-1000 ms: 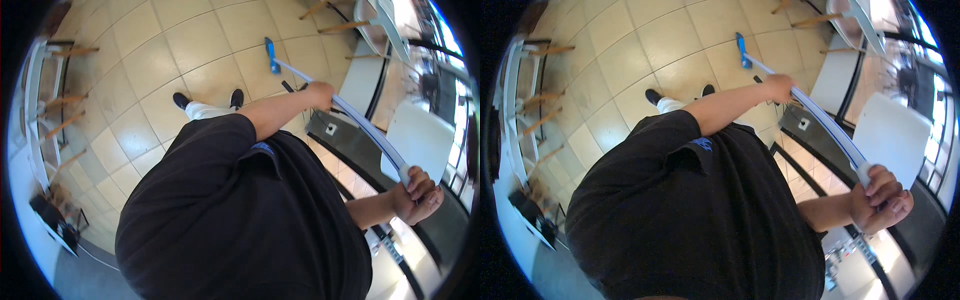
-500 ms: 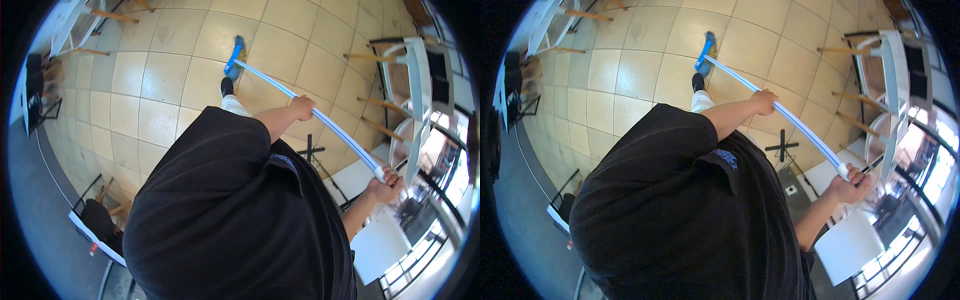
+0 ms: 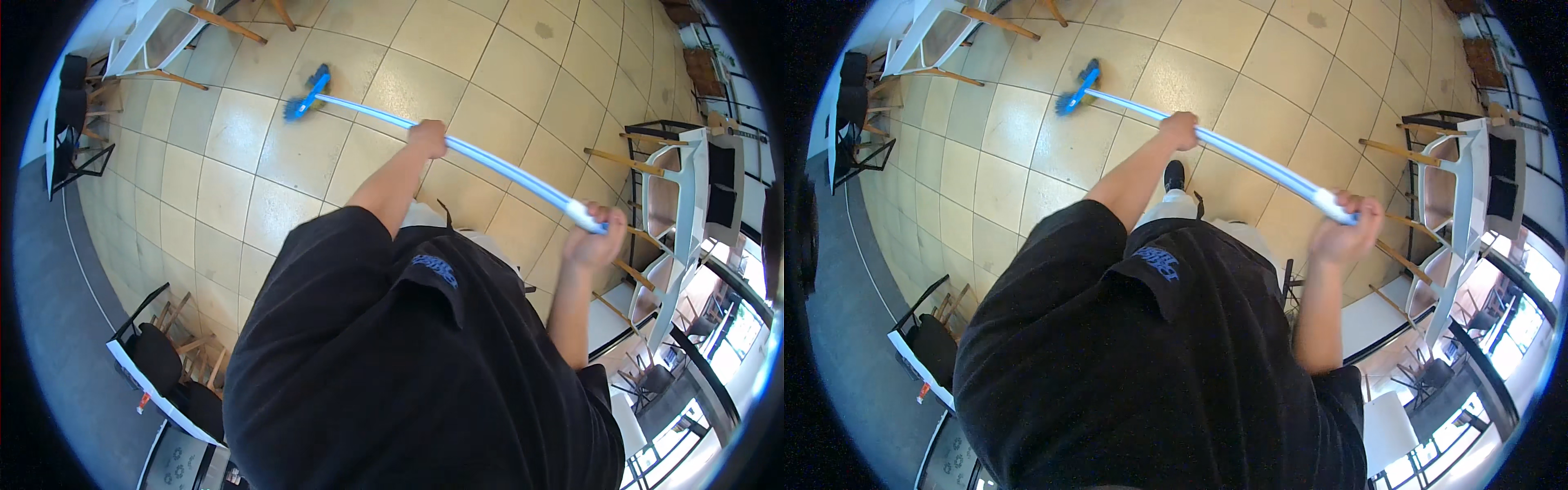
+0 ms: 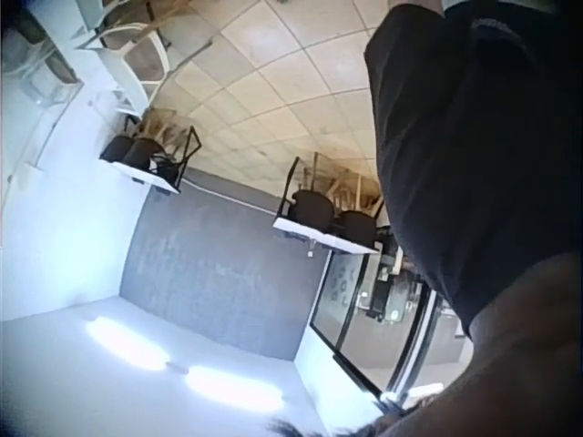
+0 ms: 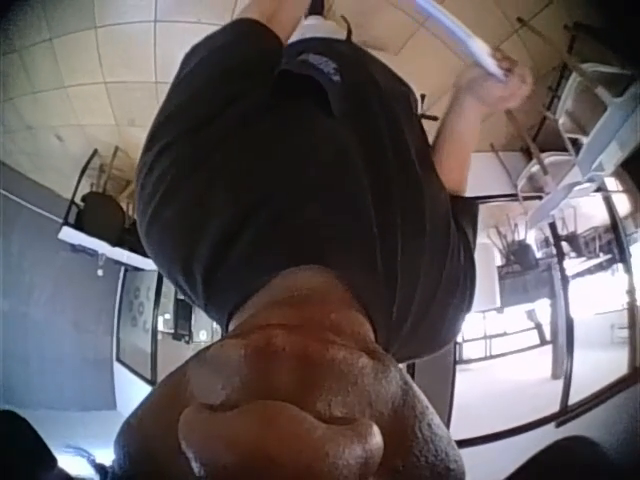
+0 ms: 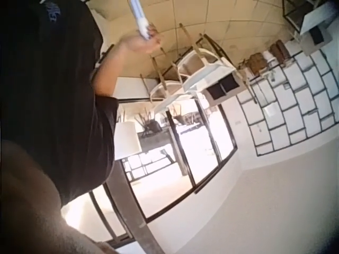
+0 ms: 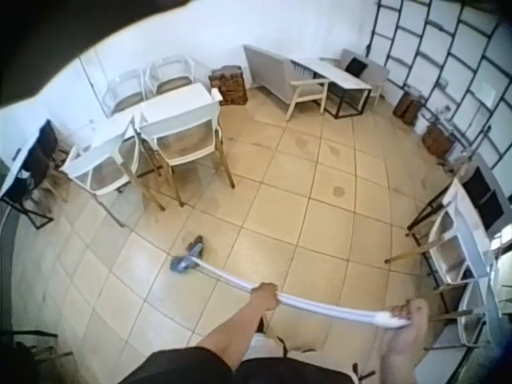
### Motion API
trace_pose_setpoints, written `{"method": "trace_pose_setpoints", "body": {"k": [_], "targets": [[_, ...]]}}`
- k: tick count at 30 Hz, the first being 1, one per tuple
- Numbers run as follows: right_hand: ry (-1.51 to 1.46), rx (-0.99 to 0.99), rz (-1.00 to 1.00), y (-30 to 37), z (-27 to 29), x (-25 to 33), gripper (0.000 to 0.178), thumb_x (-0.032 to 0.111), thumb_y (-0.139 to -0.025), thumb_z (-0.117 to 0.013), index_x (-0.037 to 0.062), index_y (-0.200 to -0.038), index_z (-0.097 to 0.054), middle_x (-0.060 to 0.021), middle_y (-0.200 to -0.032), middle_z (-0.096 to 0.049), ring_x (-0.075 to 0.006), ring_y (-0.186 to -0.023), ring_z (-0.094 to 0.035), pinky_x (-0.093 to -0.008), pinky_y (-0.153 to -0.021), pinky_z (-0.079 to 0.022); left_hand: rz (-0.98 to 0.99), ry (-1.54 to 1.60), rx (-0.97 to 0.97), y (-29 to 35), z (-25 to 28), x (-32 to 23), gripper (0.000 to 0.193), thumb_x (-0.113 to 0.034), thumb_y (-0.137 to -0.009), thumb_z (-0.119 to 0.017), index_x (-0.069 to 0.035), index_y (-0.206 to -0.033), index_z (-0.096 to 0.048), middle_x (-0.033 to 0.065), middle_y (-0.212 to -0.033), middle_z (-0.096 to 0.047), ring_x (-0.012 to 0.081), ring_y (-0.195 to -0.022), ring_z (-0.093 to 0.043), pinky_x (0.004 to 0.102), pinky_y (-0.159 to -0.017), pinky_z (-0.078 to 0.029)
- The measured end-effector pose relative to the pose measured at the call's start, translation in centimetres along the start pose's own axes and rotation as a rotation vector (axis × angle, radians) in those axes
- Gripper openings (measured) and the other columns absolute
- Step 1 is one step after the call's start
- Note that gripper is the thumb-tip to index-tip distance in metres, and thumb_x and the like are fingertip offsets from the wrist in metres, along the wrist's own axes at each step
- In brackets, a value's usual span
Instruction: Sweeping the tiled floor of a coffee shop seating area using a broom.
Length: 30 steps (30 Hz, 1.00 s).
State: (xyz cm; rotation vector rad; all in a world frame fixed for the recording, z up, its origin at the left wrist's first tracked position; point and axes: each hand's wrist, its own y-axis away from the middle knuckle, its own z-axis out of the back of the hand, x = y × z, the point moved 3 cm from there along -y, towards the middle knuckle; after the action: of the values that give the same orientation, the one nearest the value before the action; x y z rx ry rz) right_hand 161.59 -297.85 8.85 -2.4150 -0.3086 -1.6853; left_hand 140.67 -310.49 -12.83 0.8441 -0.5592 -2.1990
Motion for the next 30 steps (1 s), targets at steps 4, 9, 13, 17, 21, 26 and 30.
{"method": "trace_pose_setpoints", "body": {"k": [4, 9, 13, 17, 21, 26, 30], "targets": [[0.055, -0.079, 0.008, -5.9, 1.2, 7.1, 0.013, 0.015, -0.077, -0.043, 0.0069, -0.066, -0.042, -0.0025, -0.057, -0.038, -0.0147, -0.056, -0.040, -0.0336, -0.064, -0.038, -0.125, 0.077, -0.064, -0.2, 4.2, -7.9, 0.015, -0.014, -0.058, -0.054, -0.005, -0.069, -0.058, 0.0129, -0.073, -0.057, 0.0257, -0.073, -0.056, 0.0345, -0.063, -0.045], [0.196, 0.057, 0.244, -11.4, 3.5, 20.7, 0.018, 0.016, -0.078, -0.037, 0.0009, -0.074, -0.047, -0.0054, -0.055, -0.037, -0.0234, -0.066, -0.045, -0.0441, -0.074, -0.038, -0.501, 0.085, -0.068, -0.4, 10.1, -21.8, 0.011, -0.017, -0.057, -0.057, -0.011, -0.065, -0.059, 0.0098, -0.067, -0.057, 0.0243, -0.069, -0.056, 0.0351, -0.057, -0.045], [0.118, 0.568, 0.509, -12.2, -4.3, 22.3, 0.015, 0.014, -0.075, -0.037, 0.0009, -0.075, -0.044, -0.0022, -0.048, -0.025, -0.0142, -0.049, -0.031, -0.0357, -0.059, -0.036, -0.617, 0.193, -0.141, -5.4, 12.7, -28.0, 0.012, -0.015, -0.055, -0.056, -0.014, -0.067, -0.058, 0.0077, -0.071, -0.056, 0.0238, -0.073, -0.055, 0.0349, -0.058, -0.045], [0.320, 0.410, 0.672, -16.5, -10.6, 16.5, 0.015, 0.013, -0.076, -0.036, -0.0019, -0.077, -0.041, -0.0050, -0.044, -0.025, -0.0136, -0.042, -0.031, -0.0351, -0.050, -0.036, -0.500, 0.291, -0.143, -12.8, 14.6, -28.2, 0.014, -0.014, -0.055, -0.055, -0.015, -0.068, -0.057, 0.0066, -0.075, -0.056, 0.0234, -0.076, -0.054, 0.0345, -0.060, -0.044], [0.146, 0.323, 0.409, -27.0, -11.5, 13.2, 0.014, 0.014, -0.076, -0.038, 0.0010, -0.073, -0.043, -0.0018, -0.046, -0.026, -0.0112, -0.043, -0.032, -0.0324, -0.050, -0.037, -0.259, 0.311, -0.151, -16.4, 17.7, -23.5, 0.013, -0.015, -0.057, -0.055, -0.014, -0.070, -0.057, 0.0065, -0.076, -0.056, 0.0230, -0.077, -0.054, 0.0347, -0.063, -0.044], [0.177, 0.198, 0.041, -32.0, -16.0, -1.5, 0.019, 0.018, -0.073, -0.040, 0.0095, -0.056, -0.034, -0.0004, -0.047, -0.029, -0.0132, -0.044, -0.033, -0.0328, -0.049, -0.036, 0.181, 0.345, -0.173, -19.3, 14.6, -8.4, 0.021, -0.020, -0.061, -0.058, -0.011, -0.079, -0.055, 0.0096, -0.085, -0.054, 0.0232, -0.085, -0.051, 0.0339, -0.070, -0.043], [-0.036, 0.468, -0.209, -26.9, -23.0, -10.1, 0.009, 0.008, -0.079, -0.036, 0.0040, -0.073, -0.040, -0.0018, -0.049, -0.033, -0.0124, -0.045, -0.037, -0.0323, -0.049, -0.039, 0.448, 0.336, -0.329, -17.1, 13.4, 2.8, 0.019, -0.017, -0.061, -0.056, -0.010, -0.079, -0.055, 0.0105, -0.088, -0.054, 0.0245, -0.087, -0.050, 0.0344, -0.071, -0.043]]}}
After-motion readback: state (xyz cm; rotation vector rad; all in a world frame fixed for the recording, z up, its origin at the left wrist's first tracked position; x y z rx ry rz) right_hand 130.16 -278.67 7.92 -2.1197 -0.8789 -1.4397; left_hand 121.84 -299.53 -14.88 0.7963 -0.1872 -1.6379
